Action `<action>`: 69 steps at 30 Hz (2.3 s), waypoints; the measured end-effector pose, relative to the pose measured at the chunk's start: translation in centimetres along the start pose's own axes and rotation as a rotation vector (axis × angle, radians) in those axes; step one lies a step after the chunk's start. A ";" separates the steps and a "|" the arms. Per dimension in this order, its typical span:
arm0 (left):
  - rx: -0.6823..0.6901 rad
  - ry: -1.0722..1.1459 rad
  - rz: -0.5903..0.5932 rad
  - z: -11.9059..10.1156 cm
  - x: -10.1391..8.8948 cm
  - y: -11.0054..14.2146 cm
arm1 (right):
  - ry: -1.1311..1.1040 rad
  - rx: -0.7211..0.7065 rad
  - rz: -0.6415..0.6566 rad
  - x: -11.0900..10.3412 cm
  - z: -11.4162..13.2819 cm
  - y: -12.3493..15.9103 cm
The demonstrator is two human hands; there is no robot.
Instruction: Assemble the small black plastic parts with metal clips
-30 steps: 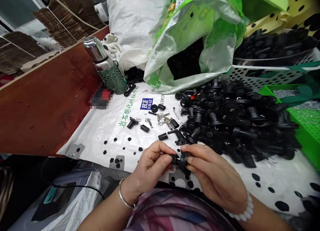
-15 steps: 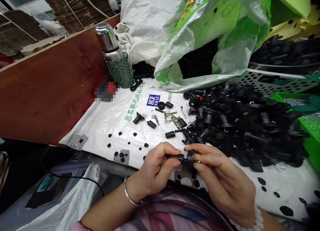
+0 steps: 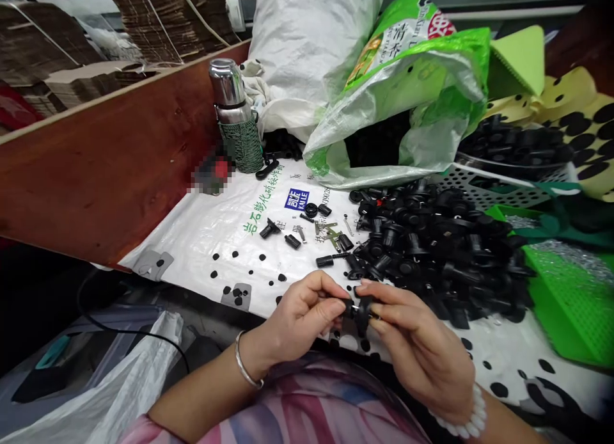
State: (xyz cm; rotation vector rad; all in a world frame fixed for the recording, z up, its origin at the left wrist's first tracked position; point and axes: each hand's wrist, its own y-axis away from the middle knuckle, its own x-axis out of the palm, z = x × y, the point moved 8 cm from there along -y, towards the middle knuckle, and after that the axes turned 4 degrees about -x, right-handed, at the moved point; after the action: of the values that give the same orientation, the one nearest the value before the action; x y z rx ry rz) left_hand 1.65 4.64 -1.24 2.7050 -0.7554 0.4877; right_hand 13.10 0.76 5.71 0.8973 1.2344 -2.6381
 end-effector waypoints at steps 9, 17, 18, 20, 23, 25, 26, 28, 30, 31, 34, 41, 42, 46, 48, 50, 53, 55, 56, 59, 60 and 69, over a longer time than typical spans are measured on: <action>0.755 -0.666 -0.057 -5.3 2.1 2.1 | -0.429 0.476 -0.207 0.2 -3.3 1.4; 0.372 -0.215 -0.136 -2.9 0.4 -0.5 | -0.489 0.520 -0.178 0.0 -4.1 0.4; 0.290 -0.122 -0.138 -2.3 0.3 -0.8 | -0.438 0.495 -0.169 -0.2 -4.0 0.2; 0.184 -0.016 -0.138 -1.4 0.1 -1.4 | -0.296 0.374 -0.139 -0.8 -3.4 -0.3; 0.070 0.080 -0.067 -0.6 0.3 -1.9 | -0.094 0.095 -0.055 -1.1 -2.0 -0.9; 0.028 0.132 -0.015 -0.3 0.5 -2.1 | -0.064 0.030 -0.025 -1.0 -2.0 -1.0; 0.027 0.133 -0.017 -0.2 0.5 -2.2 | -0.091 0.064 -0.026 -0.9 -2.5 -1.0; 0.064 0.075 -0.068 -0.4 0.2 -2.2 | -0.200 0.209 -0.048 -0.8 -3.8 -1.0; 0.146 -0.020 -0.104 -0.9 0.0 -2.0 | -0.325 0.361 -0.063 -0.4 -4.9 -0.8; 0.193 -0.064 -0.102 -1.3 0.1 -1.9 | -0.374 0.415 -0.068 -0.3 -5.2 -0.8; 0.338 -0.247 -0.081 -2.3 0.6 -1.7 | -0.449 0.506 -0.090 -0.1 -5.7 -0.6; 0.452 -0.502 -0.115 -3.0 0.9 -1.8 | -0.410 0.558 -0.083 -0.4 -6.3 0.2; 0.374 -0.422 -0.109 -2.5 0.8 -2.1 | -0.361 0.506 -0.084 -0.7 -6.1 0.2; 0.120 -0.086 -0.040 -0.7 1.0 -2.9 | -0.216 0.286 -0.016 -1.0 -4.8 0.1; 0.081 -0.015 -0.041 -0.4 1.0 -3.2 | -0.237 0.294 0.010 -0.8 -5.2 0.1; 0.074 0.021 -0.059 -0.4 0.8 -3.4 | -0.266 0.330 0.019 -0.6 -5.7 0.1; 0.068 0.091 -0.058 -0.2 0.5 -3.8 | -0.213 0.318 0.053 -0.6 -5.8 -0.5; 0.072 0.130 -0.036 0.0 0.4 -4.0 | -0.135 0.229 0.133 -0.7 -5.1 -1.3; 0.072 0.145 -0.021 0.0 0.4 -4.0 | -0.094 0.159 0.191 -0.7 -4.5 -1.7; 0.069 0.184 0.023 0.2 0.5 -3.9 | 0.016 -0.038 0.336 -0.7 -2.9 -2.5; 0.066 0.194 0.036 0.1 0.5 -3.8 | 0.049 -0.071 0.352 -0.8 -2.6 -2.6; 0.086 0.082 -0.077 -1.1 0.3 -3.3 | 0.128 0.085 0.215 -0.7 -3.4 -2.9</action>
State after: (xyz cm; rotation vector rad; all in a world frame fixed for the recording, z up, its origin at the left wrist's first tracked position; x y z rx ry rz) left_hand 3.42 7.58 -0.74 2.7615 -0.6201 0.6223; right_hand 14.36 5.04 6.33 1.1578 0.9928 -2.5128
